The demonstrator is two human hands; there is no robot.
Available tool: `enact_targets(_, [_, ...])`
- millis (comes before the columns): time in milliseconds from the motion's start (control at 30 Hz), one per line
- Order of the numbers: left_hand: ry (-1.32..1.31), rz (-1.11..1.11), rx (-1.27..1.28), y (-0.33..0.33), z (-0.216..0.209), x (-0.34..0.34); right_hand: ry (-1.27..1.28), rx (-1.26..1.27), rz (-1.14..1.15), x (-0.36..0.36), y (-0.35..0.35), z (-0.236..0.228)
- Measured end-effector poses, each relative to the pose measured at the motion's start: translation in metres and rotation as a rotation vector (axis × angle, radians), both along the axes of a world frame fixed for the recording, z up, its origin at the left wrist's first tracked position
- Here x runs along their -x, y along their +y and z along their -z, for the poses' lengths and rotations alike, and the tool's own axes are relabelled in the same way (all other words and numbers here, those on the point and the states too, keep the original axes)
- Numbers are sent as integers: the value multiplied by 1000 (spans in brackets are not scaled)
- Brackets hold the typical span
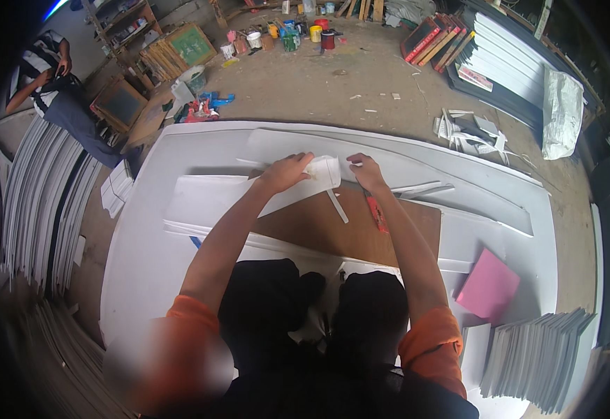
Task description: The person uses a utility knife to cut white rectangular sheets and a pink sheet on a workbench. They align the sheets, score the material, and snap off the cut sections. The person stacks the cut pieces and continues the process with new sheets.
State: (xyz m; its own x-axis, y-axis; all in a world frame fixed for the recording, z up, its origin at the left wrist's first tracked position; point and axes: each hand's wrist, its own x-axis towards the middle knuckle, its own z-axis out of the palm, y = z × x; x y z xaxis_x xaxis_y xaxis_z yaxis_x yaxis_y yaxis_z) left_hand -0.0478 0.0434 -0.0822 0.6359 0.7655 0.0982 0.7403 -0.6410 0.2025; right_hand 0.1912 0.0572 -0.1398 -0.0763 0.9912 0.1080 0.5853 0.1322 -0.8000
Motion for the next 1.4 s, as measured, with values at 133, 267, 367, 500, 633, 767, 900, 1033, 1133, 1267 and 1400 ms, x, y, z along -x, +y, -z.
enact_targets(133, [97,111,-45,2,59,-17,-200,103,162,-56,-27,103])
enact_targets(267, [206,120,-26,20,100,-16,-467,117,336,-28,-59,146])
enact_targets(367, [164,99,-42,27,123,-21,-540,172,311,-20,-61,149])
enact_targets(500, [227,61,-1,44,131,-32,-635,53,318,-29,-57,164])
enact_targets(633, [193,84,-129,51,131,-34,-610,61,352,-35,-51,170])
enact_targets(767, [189,67,-10,50,119,-28,-435,110,427,-42,-51,172])
enact_targets(900, [304,41,26,37,115,-23,-215,91,488,-58,-45,178])
enact_targets(1033, [335,15,-38,50,130,-13,238,254,475,-53,-37,168])
enact_targets(1133, [305,-2,-42,52,134,-18,394,301,421,-37,-42,140])
enact_targets(1267, [170,3,-53,69,140,-19,529,368,306,-23,-47,94])
enact_targets(1400, [66,-55,22,73,118,-52,556,382,317,-27,-47,79])
